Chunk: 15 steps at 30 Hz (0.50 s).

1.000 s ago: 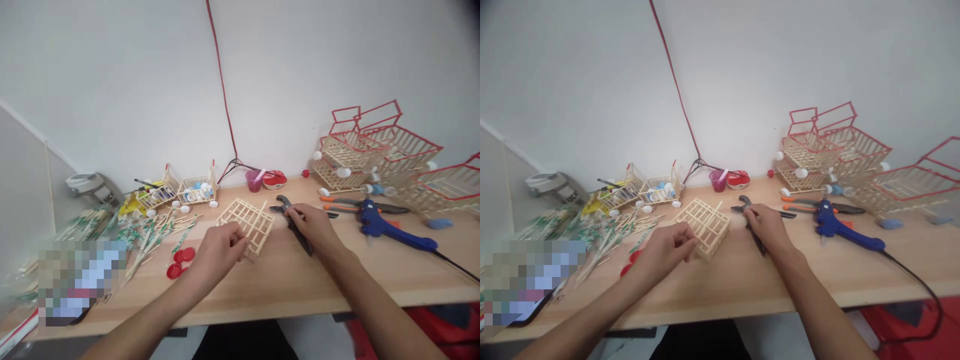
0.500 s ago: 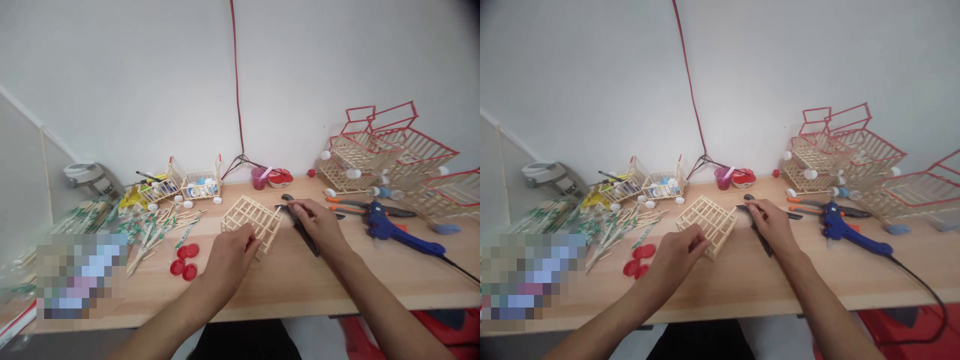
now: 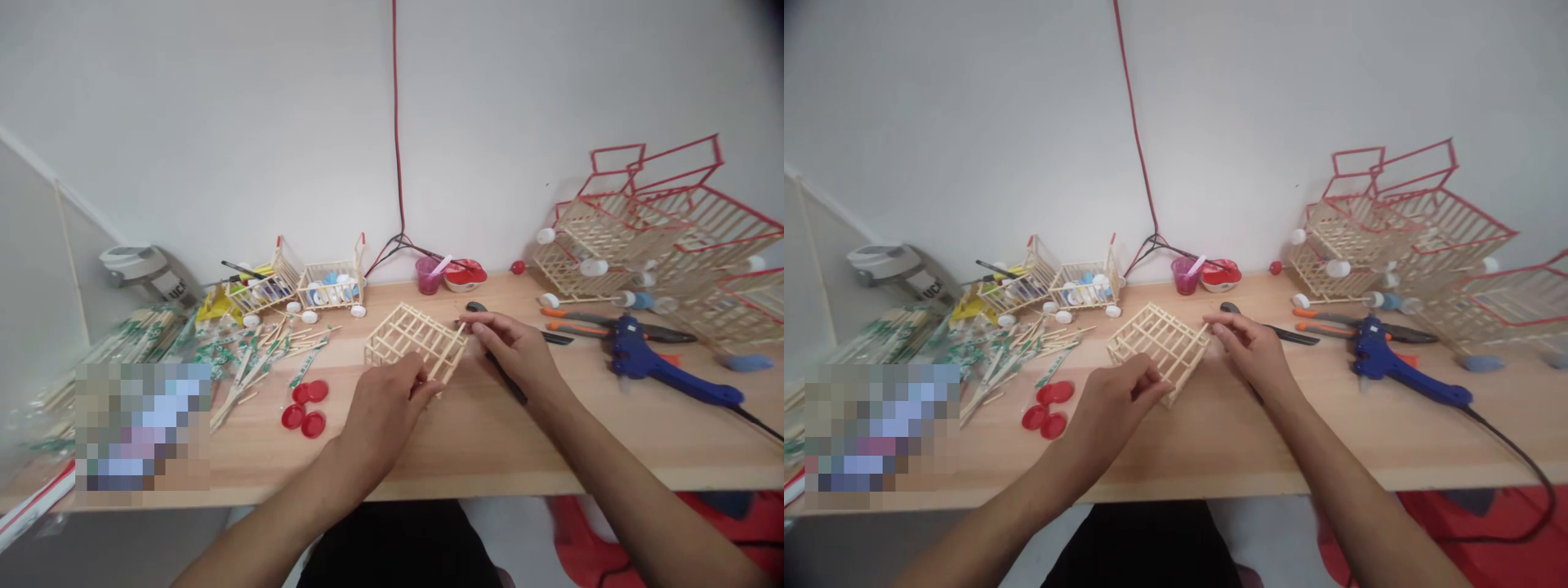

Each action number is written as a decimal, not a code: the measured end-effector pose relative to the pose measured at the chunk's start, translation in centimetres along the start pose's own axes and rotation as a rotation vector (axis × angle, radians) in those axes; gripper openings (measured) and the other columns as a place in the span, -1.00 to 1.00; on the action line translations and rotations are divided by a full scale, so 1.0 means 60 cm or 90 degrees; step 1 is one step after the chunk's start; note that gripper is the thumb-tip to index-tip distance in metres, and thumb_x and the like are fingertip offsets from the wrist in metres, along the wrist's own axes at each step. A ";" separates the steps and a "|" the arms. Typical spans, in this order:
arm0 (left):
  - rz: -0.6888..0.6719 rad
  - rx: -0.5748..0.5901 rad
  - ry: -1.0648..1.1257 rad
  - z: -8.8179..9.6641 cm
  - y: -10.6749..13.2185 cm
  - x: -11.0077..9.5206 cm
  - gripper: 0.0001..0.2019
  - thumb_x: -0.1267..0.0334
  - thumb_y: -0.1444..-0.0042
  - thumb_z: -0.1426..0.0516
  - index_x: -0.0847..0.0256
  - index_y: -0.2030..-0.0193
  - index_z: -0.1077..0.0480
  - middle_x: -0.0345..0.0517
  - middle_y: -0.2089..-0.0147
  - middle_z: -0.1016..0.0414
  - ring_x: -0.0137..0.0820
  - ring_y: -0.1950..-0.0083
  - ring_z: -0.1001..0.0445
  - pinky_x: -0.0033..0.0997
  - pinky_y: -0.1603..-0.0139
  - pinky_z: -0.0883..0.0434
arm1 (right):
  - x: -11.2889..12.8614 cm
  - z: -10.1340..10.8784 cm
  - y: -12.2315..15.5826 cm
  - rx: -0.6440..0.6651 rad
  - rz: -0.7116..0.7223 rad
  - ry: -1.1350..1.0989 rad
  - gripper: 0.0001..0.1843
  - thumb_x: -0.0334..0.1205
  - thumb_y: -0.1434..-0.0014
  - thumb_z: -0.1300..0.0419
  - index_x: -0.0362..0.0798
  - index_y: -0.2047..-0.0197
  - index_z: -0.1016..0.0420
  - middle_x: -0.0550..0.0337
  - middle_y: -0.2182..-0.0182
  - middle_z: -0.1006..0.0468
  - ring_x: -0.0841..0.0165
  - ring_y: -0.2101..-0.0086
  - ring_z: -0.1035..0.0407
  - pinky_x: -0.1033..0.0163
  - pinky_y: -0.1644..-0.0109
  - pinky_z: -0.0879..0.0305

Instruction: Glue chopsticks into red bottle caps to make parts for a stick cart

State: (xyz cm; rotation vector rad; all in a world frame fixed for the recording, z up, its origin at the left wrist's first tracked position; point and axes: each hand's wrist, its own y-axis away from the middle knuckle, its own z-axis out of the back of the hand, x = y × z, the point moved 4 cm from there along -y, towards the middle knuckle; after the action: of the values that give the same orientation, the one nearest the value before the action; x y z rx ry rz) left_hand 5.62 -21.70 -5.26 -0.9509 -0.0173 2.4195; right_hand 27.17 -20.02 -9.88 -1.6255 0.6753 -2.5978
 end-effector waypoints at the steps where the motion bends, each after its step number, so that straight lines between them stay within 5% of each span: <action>1: 0.010 0.002 0.022 0.001 0.001 0.001 -0.86 0.24 -0.14 -0.20 0.20 0.38 -0.35 -0.30 0.48 -0.46 -0.48 0.44 -0.38 -0.50 0.37 -0.20 | -0.003 0.000 0.000 -0.004 -0.006 -0.005 -0.68 -0.06 -0.19 -0.14 -0.02 0.10 -0.56 0.11 0.13 -0.62 0.27 0.13 -0.47 0.15 0.00 -0.31; 8: 0.033 -0.024 0.092 0.022 0.020 0.015 -0.85 0.31 -0.24 -0.04 0.20 0.35 -0.37 -0.26 0.37 -0.50 -0.47 0.33 -0.42 -0.49 0.29 -0.26 | -0.013 0.000 -0.002 -0.011 -0.025 -0.014 -0.69 -0.05 -0.17 -0.17 0.00 0.09 -0.56 0.12 0.11 -0.61 0.25 0.12 -0.45 0.15 0.03 -0.31; 15: 0.010 -0.044 0.036 0.003 0.045 0.028 -0.91 0.31 -0.05 -0.26 0.18 0.31 -0.43 -0.24 0.36 -0.50 -0.42 0.29 -0.42 -0.44 0.25 -0.31 | -0.007 0.003 0.001 -0.019 -0.027 0.010 -0.71 -0.04 -0.17 -0.16 0.02 0.11 -0.56 0.14 0.14 -0.61 0.27 0.17 -0.45 0.19 0.14 -0.34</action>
State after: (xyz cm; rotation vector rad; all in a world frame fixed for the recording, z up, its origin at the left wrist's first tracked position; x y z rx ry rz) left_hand 3.21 -23.17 -6.70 -1.0531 -0.0733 2.4186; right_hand 27.52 -20.06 -10.20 -1.6478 0.6919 -2.6460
